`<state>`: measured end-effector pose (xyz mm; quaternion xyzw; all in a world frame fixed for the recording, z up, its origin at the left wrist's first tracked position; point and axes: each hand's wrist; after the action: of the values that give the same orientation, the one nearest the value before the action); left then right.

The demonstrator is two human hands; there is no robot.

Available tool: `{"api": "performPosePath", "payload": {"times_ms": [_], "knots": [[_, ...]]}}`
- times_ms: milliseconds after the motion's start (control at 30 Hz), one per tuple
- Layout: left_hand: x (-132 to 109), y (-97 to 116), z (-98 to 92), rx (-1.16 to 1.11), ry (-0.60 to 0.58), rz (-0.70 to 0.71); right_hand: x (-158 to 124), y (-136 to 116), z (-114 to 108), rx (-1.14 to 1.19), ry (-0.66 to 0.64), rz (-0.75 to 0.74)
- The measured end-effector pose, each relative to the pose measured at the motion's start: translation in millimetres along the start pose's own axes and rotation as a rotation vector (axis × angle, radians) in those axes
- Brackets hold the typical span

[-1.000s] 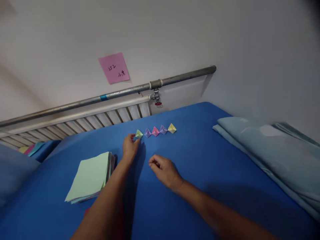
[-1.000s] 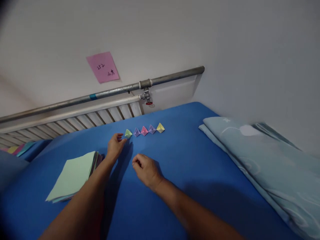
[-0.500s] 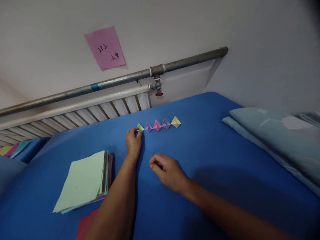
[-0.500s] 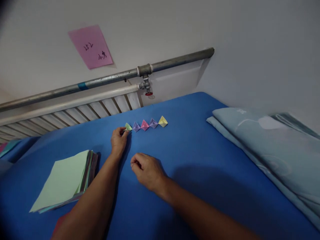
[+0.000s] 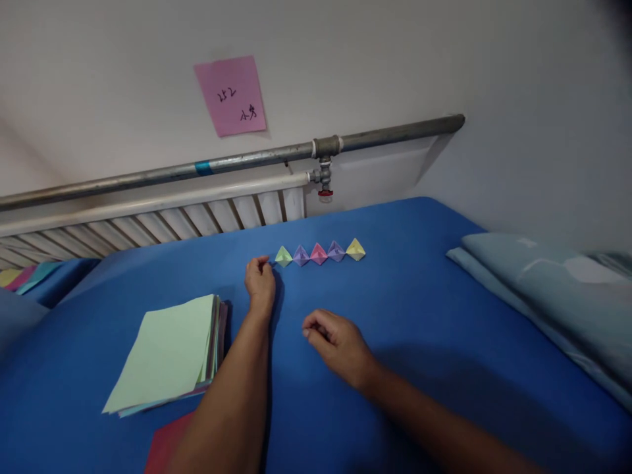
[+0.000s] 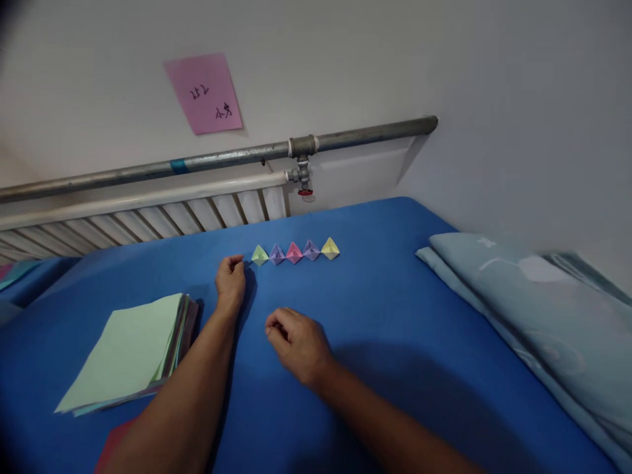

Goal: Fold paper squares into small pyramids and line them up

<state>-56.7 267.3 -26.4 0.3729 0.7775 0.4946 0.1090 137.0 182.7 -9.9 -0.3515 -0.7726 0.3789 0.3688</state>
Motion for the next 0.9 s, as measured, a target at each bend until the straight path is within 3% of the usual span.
{"api": "performPosePath", "payload": {"times_ms": [200, 367, 467, 567, 667, 733, 800, 900], "knots": [[-6, 10, -4.6, 0.068, -0.052, -0.056, 3, 2, 3, -0.022, 0.031, -0.027], [-22, 46, -17.5, 0.12, -0.229, -0.018, 6, 7, 6, -0.046, 0.065, -0.047], [-59, 73, -39.5, 0.134, -0.286, 0.111, 8, 8, 5, -0.036, 0.076, -0.059], [-121, 84, -68.9, 0.151, -0.361, 0.29, 9, 6, 4, 0.001, 0.095, -0.051], [-189, 71, -95.8, 0.167, -0.433, 0.436, 5, 3, 5, 0.045, 0.1, -0.025], [-225, 53, -112.5, 0.135, -0.349, 0.627, -3, 0, 7, 0.052, 0.119, -0.006], [-252, 32, -130.4, 0.142, -0.304, 0.699, -14, -5, 9, 0.053, 0.132, 0.003], [-274, 2, -158.8, 0.225, -0.241, 0.717, -32, -12, 10, 0.05, 0.132, 0.008]]}}
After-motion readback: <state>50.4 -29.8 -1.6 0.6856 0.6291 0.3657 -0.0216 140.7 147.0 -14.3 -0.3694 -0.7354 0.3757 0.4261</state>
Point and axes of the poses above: each hand's wrist, its own x-axis towards the middle knuckle, its own z-axis out of the palm, y = z × x, and after that the axes turned 5 degrees about -z, right-handed
